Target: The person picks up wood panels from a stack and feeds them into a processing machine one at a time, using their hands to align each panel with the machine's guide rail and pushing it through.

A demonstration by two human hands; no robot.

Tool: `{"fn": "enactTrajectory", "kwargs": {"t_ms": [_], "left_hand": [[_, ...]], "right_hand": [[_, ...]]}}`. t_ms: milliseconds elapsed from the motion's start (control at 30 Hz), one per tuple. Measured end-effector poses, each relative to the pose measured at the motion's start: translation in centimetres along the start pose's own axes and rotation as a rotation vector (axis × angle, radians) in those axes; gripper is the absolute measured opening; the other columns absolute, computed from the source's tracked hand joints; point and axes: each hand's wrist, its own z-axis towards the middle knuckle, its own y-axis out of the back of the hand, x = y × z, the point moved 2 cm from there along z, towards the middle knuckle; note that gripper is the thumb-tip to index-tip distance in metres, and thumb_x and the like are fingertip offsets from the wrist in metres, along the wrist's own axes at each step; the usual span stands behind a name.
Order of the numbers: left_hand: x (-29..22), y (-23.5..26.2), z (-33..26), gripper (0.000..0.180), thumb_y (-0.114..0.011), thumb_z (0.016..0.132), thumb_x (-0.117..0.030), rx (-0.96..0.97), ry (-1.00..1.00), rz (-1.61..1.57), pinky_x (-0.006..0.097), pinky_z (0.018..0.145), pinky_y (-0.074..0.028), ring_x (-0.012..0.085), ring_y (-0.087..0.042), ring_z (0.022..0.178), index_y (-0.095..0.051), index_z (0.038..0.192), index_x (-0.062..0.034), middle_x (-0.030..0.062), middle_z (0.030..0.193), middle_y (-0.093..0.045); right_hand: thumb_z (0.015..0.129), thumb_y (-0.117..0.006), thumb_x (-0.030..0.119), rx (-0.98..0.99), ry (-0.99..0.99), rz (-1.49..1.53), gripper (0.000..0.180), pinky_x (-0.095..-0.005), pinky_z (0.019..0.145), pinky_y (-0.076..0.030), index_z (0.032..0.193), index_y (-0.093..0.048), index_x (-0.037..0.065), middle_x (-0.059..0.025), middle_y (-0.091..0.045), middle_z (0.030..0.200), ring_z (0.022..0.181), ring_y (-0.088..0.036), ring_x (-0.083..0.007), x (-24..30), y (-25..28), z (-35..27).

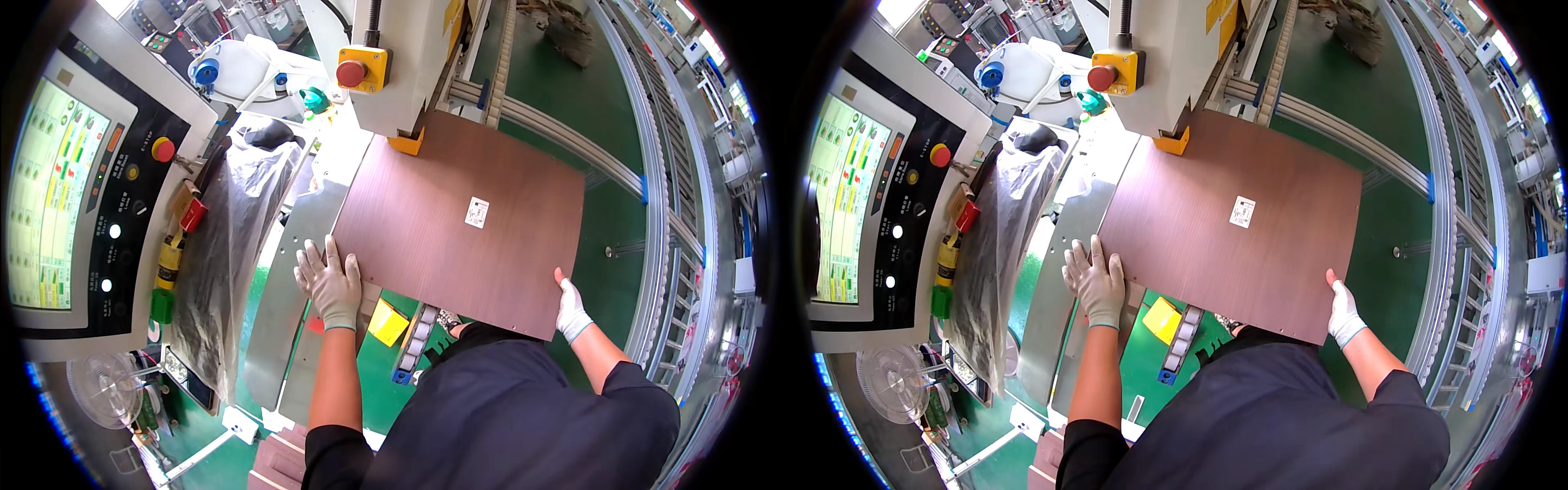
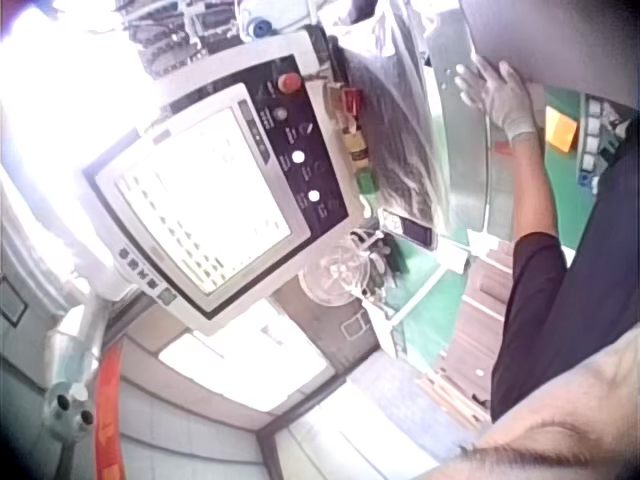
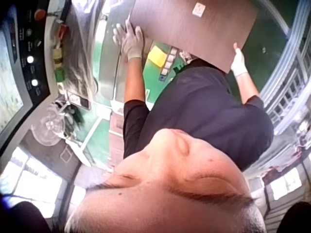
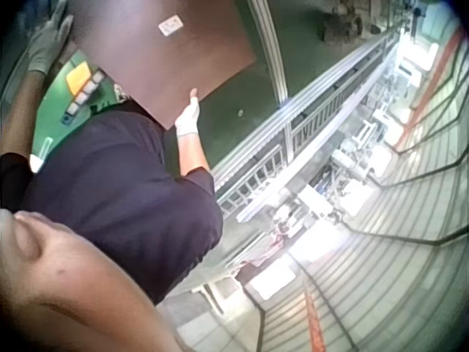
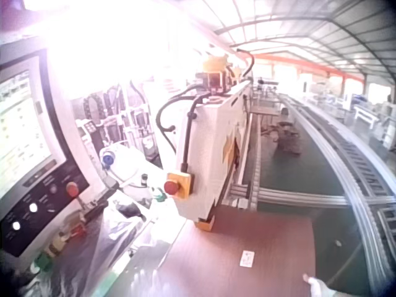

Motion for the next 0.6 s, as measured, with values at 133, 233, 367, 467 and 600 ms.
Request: {"fn": "enactTrajectory", "kwargs": {"t_ms": [133, 233, 367, 467, 600], "left_hand": [[-0.6, -1.0, 1.5, 0.064, -0.047, 0.099, -0.05, -0.038, 0.003, 0.013, 0.059, 0.119, -0.018, 0.0422, -0.028, 0.147, -0.044, 0.151, -0.0128, 0.0202, 0.157, -0.037], [-0.5, -1.3, 1.4, 0.064, -0.047, 0.099, -0.05, -0.048, -0.001, 0.027, 0.059, 0.119, -0.019, 0.0417, -0.03, 0.147, -0.044, 0.151, -0.0121, 0.0197, 0.156, -0.039], [-0.6, -1.1, 1.3, 0.064, -0.049, 0.099, -0.048, -0.055, 0.006, 0.034, 0.058, 0.119, -0.02, 0.0412, -0.03, 0.146, -0.044, 0.151, -0.0121, 0.0189, 0.156, -0.039], [-0.7, -1.1, 1.4, 0.065, -0.052, 0.096, -0.048, -0.072, 0.001, 0.033, 0.058, 0.119, -0.021, 0.0403, -0.031, 0.146, -0.045, 0.149, -0.0107, 0.0184, 0.154, -0.041], [-0.3, -1.1, 1.5, 0.064, -0.054, 0.095, -0.046, -0.097, 0.01, 0.041, 0.058, 0.118, -0.022, 0.0392, -0.032, 0.146, -0.047, 0.147, -0.0097, 0.0179, 0.154, -0.041]], "right_hand": [[0.092, -0.071, 0.049, 0.023, 0.024, -0.021, 0.06, -0.0521, 0.102, -0.048, 0.134, -0.055, 0.01, -0.0107, -0.06, 0.135, 0.122, -0.057, -0.0317, 3.5, -0.1, 3.1], [0.091, -0.071, 0.048, 0.059, 0.029, 0.008, 0.06, -0.052, 0.103, -0.047, 0.134, -0.055, 0.01, -0.0109, -0.06, 0.135, 0.122, -0.057, -0.0317, 6.2, -0.6, 5.2], [0.096, -0.064, 0.043, 0.051, 0.112, 0.034, 0.052, -0.051, 0.103, -0.048, 0.135, -0.055, 0.011, -0.0118, -0.059, 0.136, 0.123, -0.057, -0.0311, 9.8, -1.2, 8.0], [0.101, -0.054, 0.034, 0.028, 0.284, 0.105, 0.044, -0.0483, 0.106, -0.046, 0.138, -0.054, 0.009, -0.0132, -0.053, 0.143, 0.128, -0.053, -0.0292, 12.2, 0.8, 12.0], [0.099, -0.057, 0.03, -0.044, 0.47, 0.136, 0.044, -0.04, 0.109, -0.041, 0.133, -0.057, 0.002, -0.0112, -0.052, 0.143, 0.129, -0.051, -0.0251, 13.5, -0.6, 13.1]]}}
